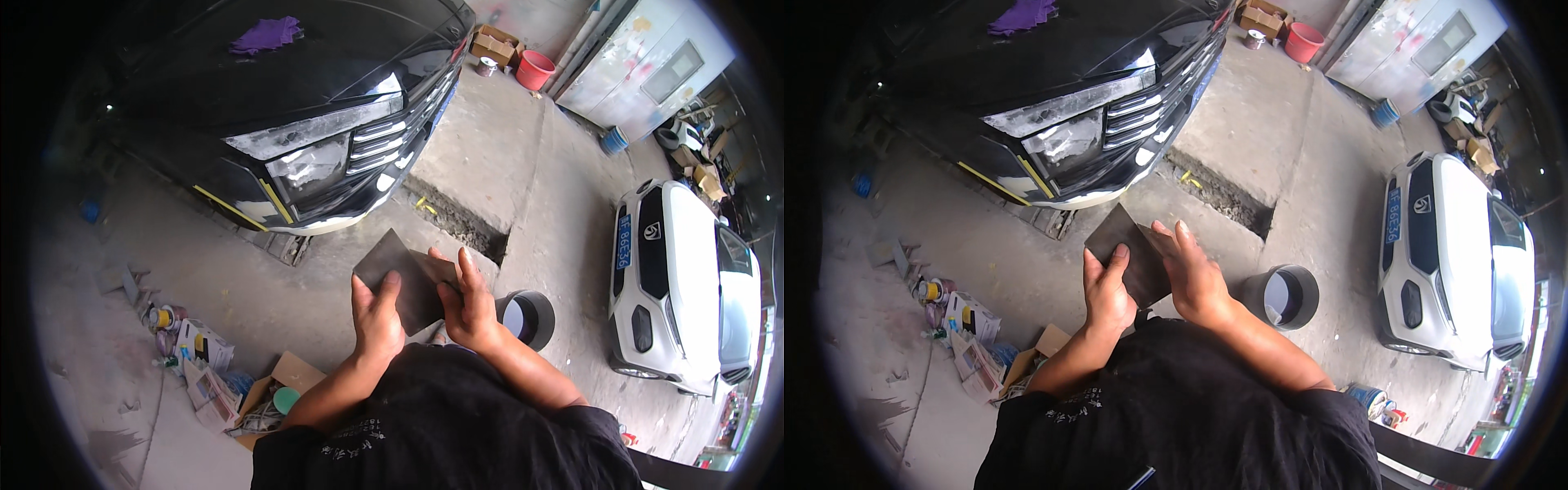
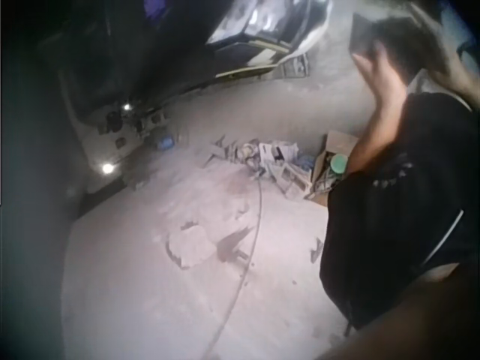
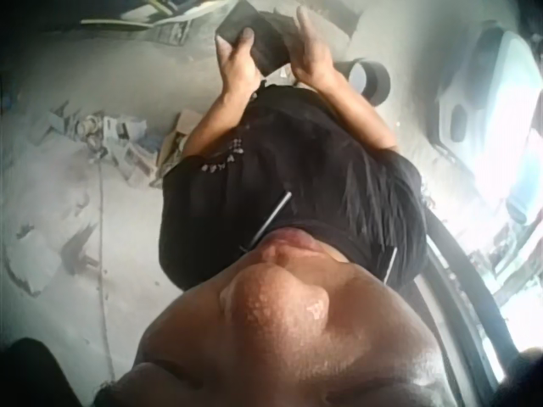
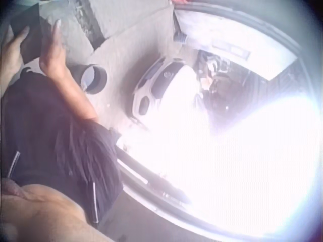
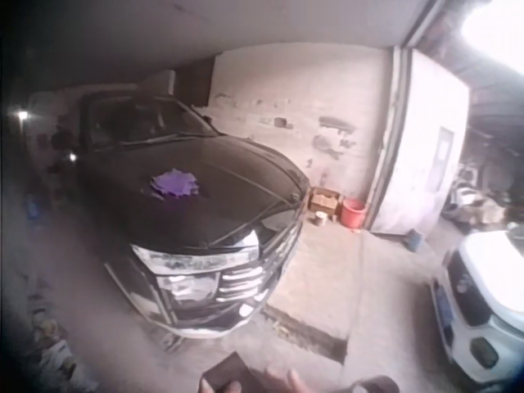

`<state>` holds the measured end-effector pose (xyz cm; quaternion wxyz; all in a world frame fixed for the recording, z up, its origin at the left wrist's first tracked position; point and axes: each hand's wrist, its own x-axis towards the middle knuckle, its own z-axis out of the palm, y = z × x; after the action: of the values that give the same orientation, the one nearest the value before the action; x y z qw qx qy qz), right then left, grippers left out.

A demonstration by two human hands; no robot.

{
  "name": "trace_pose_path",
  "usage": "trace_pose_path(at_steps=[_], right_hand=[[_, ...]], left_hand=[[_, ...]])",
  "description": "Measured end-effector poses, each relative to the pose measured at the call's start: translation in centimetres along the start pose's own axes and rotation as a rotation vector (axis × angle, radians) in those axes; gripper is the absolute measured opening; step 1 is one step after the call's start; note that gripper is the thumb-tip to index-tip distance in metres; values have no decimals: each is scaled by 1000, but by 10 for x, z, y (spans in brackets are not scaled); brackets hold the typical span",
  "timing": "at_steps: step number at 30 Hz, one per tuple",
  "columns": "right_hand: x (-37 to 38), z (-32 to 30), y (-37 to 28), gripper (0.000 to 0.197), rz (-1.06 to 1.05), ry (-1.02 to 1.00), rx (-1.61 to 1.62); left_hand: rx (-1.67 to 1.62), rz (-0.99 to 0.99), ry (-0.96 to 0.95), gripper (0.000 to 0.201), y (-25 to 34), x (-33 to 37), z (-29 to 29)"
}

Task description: The person sands a black car bumper with a sanding block, then wipes the surface with a cloth. The person continues sanding the bumper and inspects the sandpaper before finishing.

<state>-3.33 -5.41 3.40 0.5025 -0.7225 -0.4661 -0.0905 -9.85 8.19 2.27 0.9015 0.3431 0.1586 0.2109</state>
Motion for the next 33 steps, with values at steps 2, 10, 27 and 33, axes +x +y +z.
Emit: trace_pose_path(at_steps=[2, 10, 27, 33], right_hand=[[0, 1, -4, 76, 20, 3, -33], [-2, 4, -3, 77, 84, -50, -30], [-28, -39, 2, 68, 76, -110, -130], [-19, -85, -4, 66, -16, -75, -198]], left_hand=[[16, 26, -10, 33, -3, 1, -4], [180, 63, -69, 34, -4, 0, -7], [526, 270, -154, 32, -9, -9, 39], [719, 450, -197, 23, -31, -11, 60]])
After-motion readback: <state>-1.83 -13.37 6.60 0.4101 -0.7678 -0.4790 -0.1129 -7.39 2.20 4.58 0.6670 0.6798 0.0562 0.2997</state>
